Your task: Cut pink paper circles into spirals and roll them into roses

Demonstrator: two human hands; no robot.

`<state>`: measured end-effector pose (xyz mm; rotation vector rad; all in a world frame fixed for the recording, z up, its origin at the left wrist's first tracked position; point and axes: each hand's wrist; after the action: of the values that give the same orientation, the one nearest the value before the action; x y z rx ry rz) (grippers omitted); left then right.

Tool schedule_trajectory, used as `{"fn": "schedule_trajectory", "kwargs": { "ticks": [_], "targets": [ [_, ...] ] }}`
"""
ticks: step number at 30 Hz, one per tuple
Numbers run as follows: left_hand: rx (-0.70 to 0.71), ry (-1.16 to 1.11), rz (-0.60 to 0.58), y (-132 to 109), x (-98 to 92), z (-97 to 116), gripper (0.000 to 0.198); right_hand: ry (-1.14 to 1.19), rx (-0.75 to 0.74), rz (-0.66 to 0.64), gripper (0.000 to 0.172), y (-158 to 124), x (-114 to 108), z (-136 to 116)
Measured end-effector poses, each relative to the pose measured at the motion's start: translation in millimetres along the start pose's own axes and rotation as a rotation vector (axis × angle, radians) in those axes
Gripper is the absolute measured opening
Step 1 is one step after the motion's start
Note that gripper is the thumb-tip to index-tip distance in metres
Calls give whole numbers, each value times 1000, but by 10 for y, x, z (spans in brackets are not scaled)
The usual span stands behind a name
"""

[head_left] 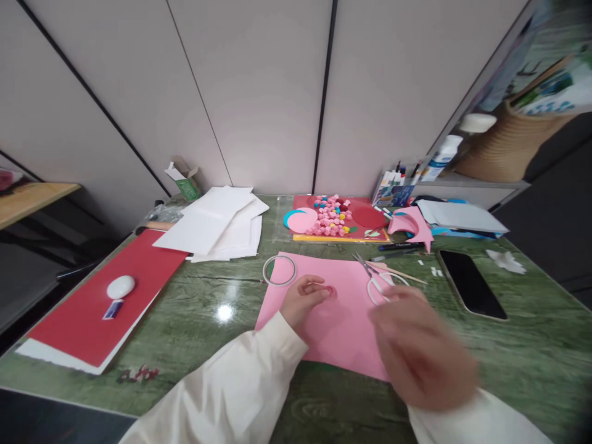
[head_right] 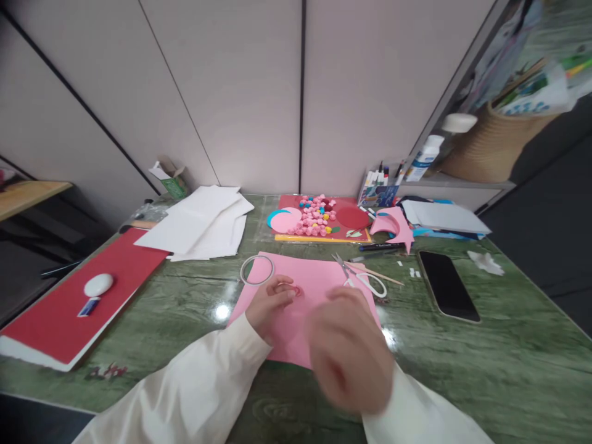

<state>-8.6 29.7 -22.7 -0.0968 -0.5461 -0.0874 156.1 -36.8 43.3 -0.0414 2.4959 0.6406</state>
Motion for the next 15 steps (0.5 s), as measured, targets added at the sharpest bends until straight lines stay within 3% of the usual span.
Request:
{"fn": "schedule_trajectory", "kwargs": {
  "ticks": [2, 7, 15],
  "targets": [
    [-1, -39, 5, -8, 7, 11, 33, -38, 65, 86, 28, 241, 153, 192],
    [-35, -82, 17, 22, -42, -44, 33, -10, 270, -106, 19, 378, 448, 537],
    [-19, -70, -40, 50, -93, -111, 27, 2, 253, -124, 23, 338, 446, 504]
  ]
}}
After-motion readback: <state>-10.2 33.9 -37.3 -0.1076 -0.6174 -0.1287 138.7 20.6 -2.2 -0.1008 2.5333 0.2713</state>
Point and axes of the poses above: each hand's wrist, its own y-axis towards the middle knuckle, its own x-axis out of the palm, z = x × y, and after that the axes turned 15 degrees about x, right-handed
